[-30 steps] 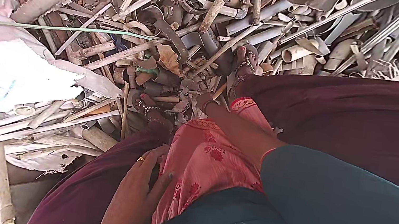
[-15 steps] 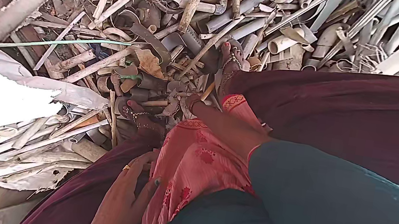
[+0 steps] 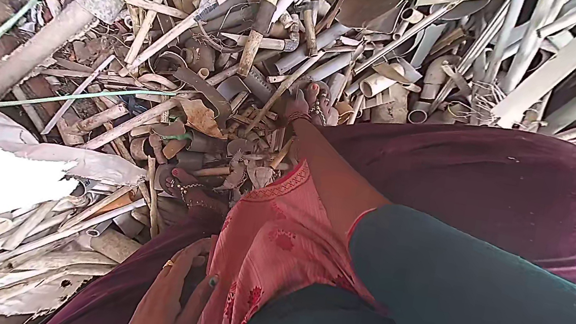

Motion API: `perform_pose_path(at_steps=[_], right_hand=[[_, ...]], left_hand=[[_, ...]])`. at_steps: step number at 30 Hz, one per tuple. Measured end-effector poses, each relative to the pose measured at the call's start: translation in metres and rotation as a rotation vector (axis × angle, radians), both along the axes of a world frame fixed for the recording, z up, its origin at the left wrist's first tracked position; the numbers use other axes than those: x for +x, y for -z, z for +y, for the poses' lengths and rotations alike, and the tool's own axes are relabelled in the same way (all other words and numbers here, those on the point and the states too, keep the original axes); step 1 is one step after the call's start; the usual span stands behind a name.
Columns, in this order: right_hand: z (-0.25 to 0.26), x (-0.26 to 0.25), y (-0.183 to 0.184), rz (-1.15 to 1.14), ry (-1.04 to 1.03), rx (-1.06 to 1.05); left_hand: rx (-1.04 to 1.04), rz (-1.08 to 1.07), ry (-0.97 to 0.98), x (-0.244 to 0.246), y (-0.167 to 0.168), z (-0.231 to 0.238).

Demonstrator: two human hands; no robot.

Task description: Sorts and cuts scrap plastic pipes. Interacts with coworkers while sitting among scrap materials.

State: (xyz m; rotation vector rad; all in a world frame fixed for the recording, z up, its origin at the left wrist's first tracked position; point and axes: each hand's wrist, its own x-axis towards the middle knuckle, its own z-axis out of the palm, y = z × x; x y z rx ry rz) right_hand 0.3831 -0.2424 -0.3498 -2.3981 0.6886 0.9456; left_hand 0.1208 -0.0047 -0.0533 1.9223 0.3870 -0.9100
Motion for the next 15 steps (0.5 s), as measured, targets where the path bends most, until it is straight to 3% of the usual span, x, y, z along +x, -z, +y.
perform_pose_path(at_steps=[2,6,9,10,11,14,15], right_hand=[[0.006,0.02,-0.003,0.113,-0.052,-0.035],[0.005,0.041,0.023,0.038,0.234,0.143],[-0.006,0.05,0.036,0.138,-0.292,0.01],[-0.008,0.051,0.037,0.142,-0.342,0.008],[-0.01,0.052,0.035,0.109,-0.286,0.064],[-0.01,0.054,0.03,-0.029,0.282,0.342],[-0.007,0.056,0.022,-0.004,0.311,0.354]], left_hand=[[0.006,0.031,0.003,0.004,0.002,-0.004],[-0.019,0.122,0.023,0.01,0.013,-0.01],[-0.051,0.151,0.038,0.015,0.018,-0.013],[-0.055,0.139,0.037,0.015,0.018,-0.014],[-0.058,0.124,0.037,0.017,0.018,-0.015],[-0.055,0.106,0.049,0.017,0.017,-0.016],[-0.047,0.099,0.059,0.017,0.016,-0.017]])
